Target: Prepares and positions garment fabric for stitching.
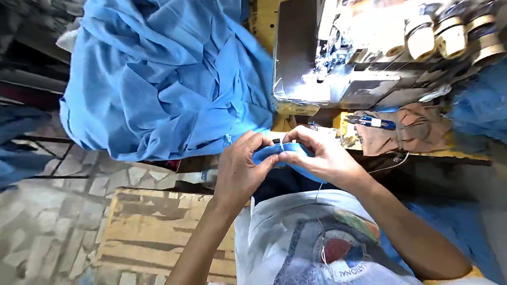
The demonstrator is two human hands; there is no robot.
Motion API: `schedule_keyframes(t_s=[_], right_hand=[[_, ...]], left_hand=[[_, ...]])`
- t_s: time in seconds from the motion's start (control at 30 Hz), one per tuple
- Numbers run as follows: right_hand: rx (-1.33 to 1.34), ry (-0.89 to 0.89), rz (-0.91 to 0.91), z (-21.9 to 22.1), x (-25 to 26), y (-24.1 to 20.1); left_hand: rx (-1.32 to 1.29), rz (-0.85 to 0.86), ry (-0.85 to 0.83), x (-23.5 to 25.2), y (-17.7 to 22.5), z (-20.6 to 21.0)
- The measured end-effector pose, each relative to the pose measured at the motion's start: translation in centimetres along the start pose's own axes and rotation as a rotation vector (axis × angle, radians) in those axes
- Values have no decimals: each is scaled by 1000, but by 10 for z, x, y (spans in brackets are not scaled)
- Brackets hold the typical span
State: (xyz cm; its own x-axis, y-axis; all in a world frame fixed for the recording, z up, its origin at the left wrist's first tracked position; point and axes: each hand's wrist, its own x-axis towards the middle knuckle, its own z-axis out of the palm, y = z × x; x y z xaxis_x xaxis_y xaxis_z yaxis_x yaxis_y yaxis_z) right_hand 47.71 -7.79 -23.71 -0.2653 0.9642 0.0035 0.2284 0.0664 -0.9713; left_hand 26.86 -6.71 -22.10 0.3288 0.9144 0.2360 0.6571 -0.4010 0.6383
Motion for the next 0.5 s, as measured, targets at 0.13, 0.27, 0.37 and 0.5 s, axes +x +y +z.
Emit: schedule_keyframes(t_s=[0.13, 0.27, 0.37, 0.5], right_hand=[[263, -74, 117, -6, 9, -2], [419, -276, 332, -13, 13, -18], [362, -246, 279, -12, 15, -15], [295, -161, 102, -8, 9, -10]], left_hand=[[268, 345, 16, -8, -1, -6], [558, 877, 19, -14, -6, -12], [567, 993, 66, -3, -13, -18], [407, 826, 85, -5, -15, -14]])
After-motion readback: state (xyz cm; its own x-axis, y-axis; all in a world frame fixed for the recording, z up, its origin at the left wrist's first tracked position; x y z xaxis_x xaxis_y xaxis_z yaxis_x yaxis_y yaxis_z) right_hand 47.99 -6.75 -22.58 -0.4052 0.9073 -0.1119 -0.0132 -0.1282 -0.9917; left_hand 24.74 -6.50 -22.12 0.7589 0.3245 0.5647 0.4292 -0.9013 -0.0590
